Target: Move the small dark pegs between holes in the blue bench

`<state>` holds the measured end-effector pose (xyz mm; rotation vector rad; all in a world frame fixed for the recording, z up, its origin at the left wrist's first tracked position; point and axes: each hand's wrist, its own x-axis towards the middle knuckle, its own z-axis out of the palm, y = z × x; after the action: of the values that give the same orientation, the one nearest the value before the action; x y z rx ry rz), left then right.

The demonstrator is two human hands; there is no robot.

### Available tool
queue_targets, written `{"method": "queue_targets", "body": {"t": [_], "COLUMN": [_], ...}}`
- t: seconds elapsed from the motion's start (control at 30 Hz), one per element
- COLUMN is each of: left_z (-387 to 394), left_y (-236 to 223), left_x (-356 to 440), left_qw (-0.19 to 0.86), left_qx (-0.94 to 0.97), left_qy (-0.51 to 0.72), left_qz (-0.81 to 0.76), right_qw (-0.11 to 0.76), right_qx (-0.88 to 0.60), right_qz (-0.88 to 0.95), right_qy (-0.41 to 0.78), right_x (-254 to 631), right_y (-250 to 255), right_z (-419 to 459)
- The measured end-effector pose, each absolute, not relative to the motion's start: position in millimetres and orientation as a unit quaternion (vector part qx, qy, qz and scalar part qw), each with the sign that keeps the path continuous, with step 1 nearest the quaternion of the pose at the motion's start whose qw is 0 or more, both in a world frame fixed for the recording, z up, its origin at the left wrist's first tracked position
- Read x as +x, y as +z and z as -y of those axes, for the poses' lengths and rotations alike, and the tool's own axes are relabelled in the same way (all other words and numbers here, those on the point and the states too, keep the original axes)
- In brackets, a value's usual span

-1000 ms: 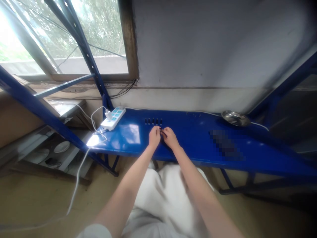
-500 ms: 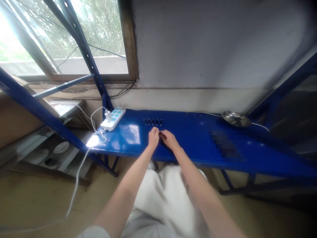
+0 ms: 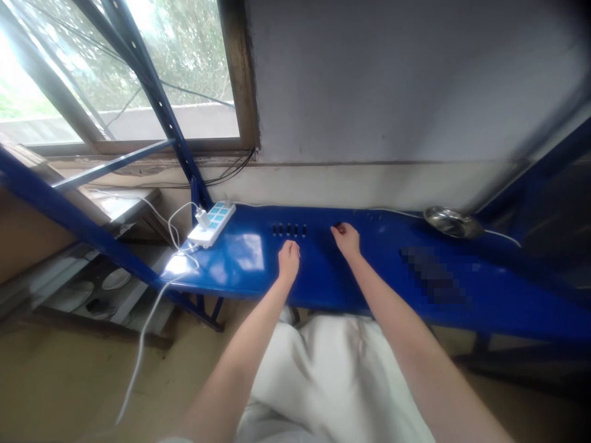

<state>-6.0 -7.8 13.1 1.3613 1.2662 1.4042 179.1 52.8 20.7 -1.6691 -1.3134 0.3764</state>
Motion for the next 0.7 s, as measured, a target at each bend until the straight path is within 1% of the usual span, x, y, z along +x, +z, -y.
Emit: {"method": "queue_targets", "body": {"t": [0.13,0.3,0.7], "left_z": [7,6,8], "left_y": [13,16,17], "left_x": [-6,-4,-5], "left_qw": [0.403,0.405,0.420], "left_qx": [0.534,0.534,0.531], "left_qy": [0.550,0.542,0.529], "left_qz": [-0.500,-0.506,-0.511], "right_qw": [0.403,0.331,0.243], "right_qx": [-0.726,-0.754,-0.752], "right_qz": [0.541,0.556,0.602], "right_qy": [0.131,0.118,0.112], "right_x": [209,223,226], "right_y": [12,0,-3], "right_z": [-86,-105,-126]}}
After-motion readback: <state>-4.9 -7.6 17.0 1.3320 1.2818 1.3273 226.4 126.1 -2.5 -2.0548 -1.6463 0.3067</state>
